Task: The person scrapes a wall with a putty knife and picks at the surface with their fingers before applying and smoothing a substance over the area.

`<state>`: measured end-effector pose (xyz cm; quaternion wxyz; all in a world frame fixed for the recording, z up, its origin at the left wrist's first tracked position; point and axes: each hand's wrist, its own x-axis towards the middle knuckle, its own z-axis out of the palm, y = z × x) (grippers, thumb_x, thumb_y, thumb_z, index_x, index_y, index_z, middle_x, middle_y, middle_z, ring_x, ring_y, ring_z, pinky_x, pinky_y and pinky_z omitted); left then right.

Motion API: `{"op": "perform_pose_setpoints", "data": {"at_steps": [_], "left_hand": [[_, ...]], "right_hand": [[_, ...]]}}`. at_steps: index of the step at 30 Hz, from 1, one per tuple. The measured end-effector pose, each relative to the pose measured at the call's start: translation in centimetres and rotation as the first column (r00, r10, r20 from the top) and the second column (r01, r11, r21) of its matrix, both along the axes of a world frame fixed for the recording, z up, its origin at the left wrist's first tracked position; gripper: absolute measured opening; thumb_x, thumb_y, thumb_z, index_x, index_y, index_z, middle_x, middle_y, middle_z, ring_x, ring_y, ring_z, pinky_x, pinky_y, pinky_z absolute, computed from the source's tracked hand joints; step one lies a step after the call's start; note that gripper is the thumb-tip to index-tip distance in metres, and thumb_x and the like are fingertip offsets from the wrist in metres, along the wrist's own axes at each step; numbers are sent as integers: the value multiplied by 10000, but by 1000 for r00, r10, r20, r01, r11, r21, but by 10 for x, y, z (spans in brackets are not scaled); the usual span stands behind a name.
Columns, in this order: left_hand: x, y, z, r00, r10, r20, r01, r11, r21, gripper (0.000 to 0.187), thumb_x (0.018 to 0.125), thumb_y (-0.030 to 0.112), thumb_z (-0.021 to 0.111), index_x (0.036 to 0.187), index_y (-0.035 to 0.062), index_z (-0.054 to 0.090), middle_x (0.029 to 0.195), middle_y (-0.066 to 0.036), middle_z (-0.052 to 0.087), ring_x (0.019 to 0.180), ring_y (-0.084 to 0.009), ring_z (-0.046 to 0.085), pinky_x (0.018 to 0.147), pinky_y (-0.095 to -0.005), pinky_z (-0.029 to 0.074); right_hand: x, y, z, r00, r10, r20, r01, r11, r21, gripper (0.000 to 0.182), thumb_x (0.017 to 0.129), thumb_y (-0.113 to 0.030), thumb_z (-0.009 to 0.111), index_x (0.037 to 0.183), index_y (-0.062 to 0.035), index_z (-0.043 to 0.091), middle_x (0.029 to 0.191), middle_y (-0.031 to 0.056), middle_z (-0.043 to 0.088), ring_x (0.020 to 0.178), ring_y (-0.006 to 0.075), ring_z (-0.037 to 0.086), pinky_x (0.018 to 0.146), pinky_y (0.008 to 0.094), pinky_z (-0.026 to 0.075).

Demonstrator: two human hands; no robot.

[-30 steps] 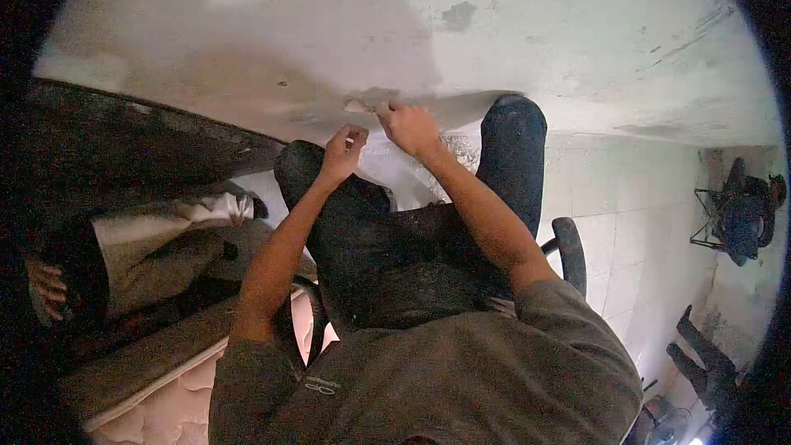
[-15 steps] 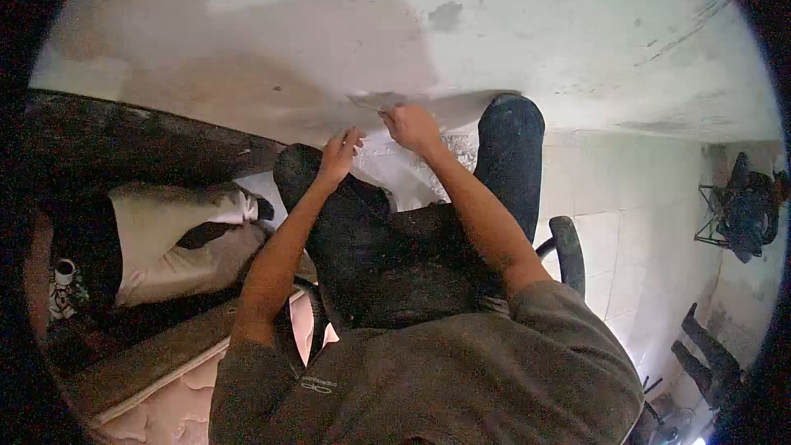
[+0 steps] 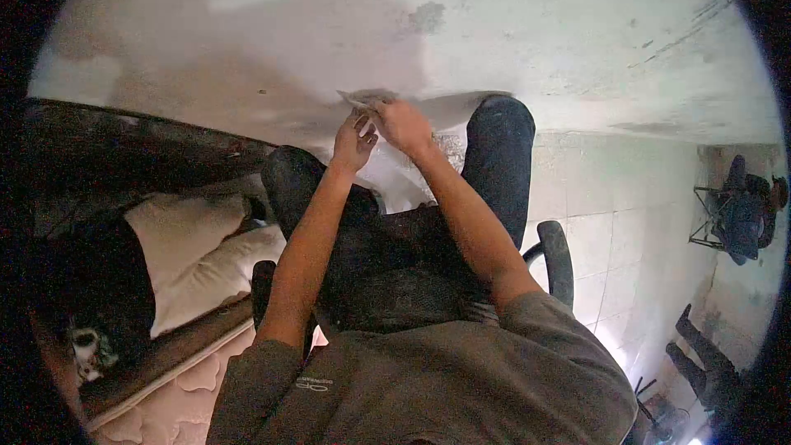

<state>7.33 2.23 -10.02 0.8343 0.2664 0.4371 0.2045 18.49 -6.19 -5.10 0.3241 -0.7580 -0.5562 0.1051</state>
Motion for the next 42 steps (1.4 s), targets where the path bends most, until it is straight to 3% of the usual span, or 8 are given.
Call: {"op": "perform_pose_setpoints", "data": {"at_steps": [12, 15, 17, 21, 29, 34, 37, 42], "left_hand": [[3, -6, 15, 966, 233, 116, -210, 961, -181, 302, 948, 360, 498, 1162, 148, 518, 1146, 7, 489, 950, -167, 421, 837, -307, 343], [3, -9, 17, 963, 236, 127, -223, 969, -109, 318, 934, 361, 512, 1166, 144, 524, 1160, 4, 500, 1017, -171, 425, 859, -302, 339], [7, -14, 37, 946, 310, -94, -314, 949, -30, 319, 917, 345, 510, 1164, 144, 534, 1160, 5, 527, 1025, -172, 455, 815, -304, 370], [-3, -22, 45, 938, 327, -118, -318, 944, 86, 298, 881, 275, 522, 1138, 124, 538, 1145, -43, 530, 994, -188, 514, 790, -330, 432], [-8, -26, 43, 976, 162, -146, -88, 905, 416, 232, 810, 209, 545, 1004, 88, 581, 964, -20, 598, 882, -156, 571, 699, -297, 443], [4, -37, 49, 979, 150, -141, -70, 885, 460, 226, 811, 225, 555, 990, 89, 580, 962, -13, 580, 858, -150, 555, 699, -293, 437], [11, -40, 44, 973, 167, -157, -72, 872, 484, 229, 820, 240, 550, 990, 91, 586, 963, -13, 571, 858, -151, 541, 711, -297, 432], [18, -39, 41, 955, 188, -228, -31, 831, 556, 245, 836, 265, 534, 1002, 93, 589, 973, -16, 568, 883, -156, 527, 726, -303, 420]], "right_hand": [[-2, 10, 8, 997, 55, 56, -42, 974, -223, 229, 864, -234, 523, 1036, -106, 605, 899, 167, 637, 812, 373, 628, 697, 482, 506], [-8, 9, 16, 993, 68, 97, -42, 969, -245, 262, 856, -233, 518, 1088, -119, 564, 904, 180, 635, 804, 371, 638, 687, 490, 516], [-12, 9, 17, 988, 72, 135, -34, 963, -267, 272, 854, -224, 517, 1103, -122, 556, 911, 172, 634, 796, 363, 643, 680, 481, 521], [-22, 6, 19, 991, 23, 129, 10, 970, -244, 147, 866, -205, 526, 959, -100, 568, 911, 137, 622, 753, 376, 633, 639, 479, 514], [-23, 2, 8, 990, 27, 136, 0, 980, -199, 247, 827, -205, 577, 1061, -132, 548, 928, 116, 609, 769, 358, 641, 646, 479, 518], [-11, 3, -9, 978, 109, 179, -68, 972, -225, 334, 838, -216, 530, 1159, -129, 545, 1080, 129, 614, 848, 331, 657, 731, 459, 528], [-1, 5, -9, 983, 162, 81, -129, 940, -315, 289, 834, -215, 532, 1102, -120, 578, 1083, 128, 612, 864, 331, 648, 751, 464, 520], [8, 8, -17, 988, 128, 90, -112, 980, -167, 253, 829, -211, 536, 1056, -120, 602, 1045, 127, 619, 855, 350, 637, 745, 472, 515]]}}
